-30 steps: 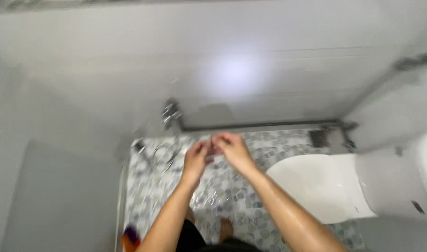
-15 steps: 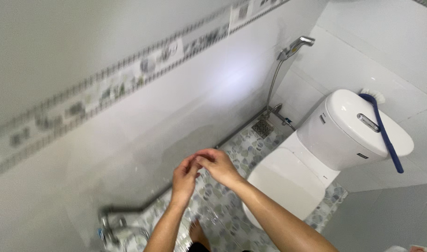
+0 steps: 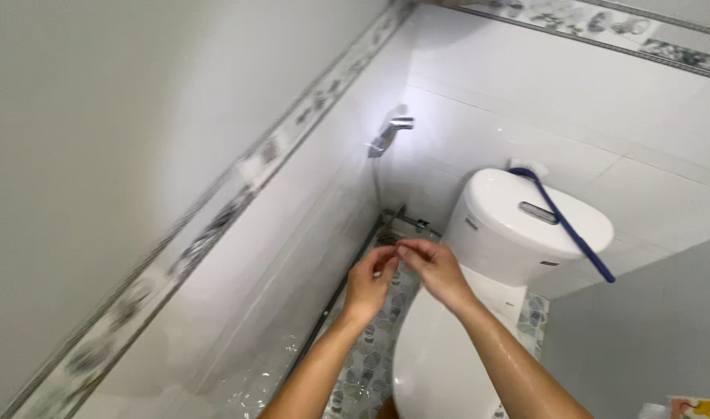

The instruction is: The person scrubs the bathroom floor with a long-handled brush, then rinses the floor and walls using a handheld shower head. The person moves around the toilet and shower area to clean the entire floor surface.

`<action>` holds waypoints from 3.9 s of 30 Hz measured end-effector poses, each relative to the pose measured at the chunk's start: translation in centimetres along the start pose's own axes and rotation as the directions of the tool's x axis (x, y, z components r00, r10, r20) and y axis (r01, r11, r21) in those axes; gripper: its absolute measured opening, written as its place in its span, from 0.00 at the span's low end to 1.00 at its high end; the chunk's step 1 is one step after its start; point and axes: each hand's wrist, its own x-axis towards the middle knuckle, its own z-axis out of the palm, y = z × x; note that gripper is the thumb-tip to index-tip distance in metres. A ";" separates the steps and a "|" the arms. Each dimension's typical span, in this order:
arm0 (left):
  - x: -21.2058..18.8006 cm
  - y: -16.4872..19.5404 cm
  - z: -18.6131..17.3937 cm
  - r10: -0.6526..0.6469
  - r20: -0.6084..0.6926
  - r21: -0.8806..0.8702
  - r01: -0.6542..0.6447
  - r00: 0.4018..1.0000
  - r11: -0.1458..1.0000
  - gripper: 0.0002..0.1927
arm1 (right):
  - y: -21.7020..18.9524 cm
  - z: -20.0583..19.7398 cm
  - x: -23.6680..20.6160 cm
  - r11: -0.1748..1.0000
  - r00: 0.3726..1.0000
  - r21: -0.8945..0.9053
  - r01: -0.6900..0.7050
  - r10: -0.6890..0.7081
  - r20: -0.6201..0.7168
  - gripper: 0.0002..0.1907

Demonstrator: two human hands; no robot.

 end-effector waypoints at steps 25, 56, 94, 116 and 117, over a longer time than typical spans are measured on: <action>37.7 -6.2 5.5 0.126 -0.186 0.437 -0.033 0.974 0.899 0.15 | 5.9 -17.3 22.9 0.922 0.908 -0.146 -0.359 0.309 -0.282 0.26; 38.4 -4.5 12.3 -0.470 0.210 -0.692 0.469 0.858 0.548 0.14 | 4.1 -11.3 12.5 0.905 0.997 0.419 -0.078 0.073 0.029 0.19; 21.6 0.9 7.0 -0.164 0.115 0.163 0.145 0.980 0.976 0.28 | 0.2 -8.6 25.5 0.530 0.943 0.802 -0.276 0.310 0.120 0.35; 32.1 10.6 4.2 -0.403 0.318 0.437 -0.510 0.858 -0.741 0.41 | 0.4 -5.5 24.7 0.987 0.953 0.161 -0.011 0.059 -0.297 0.15; 32.0 10.6 4.3 -0.385 0.321 0.436 -0.496 0.865 -0.751 0.42 | 0.5 -5.1 24.9 0.987 0.958 0.157 -0.017 0.061 -0.281 0.14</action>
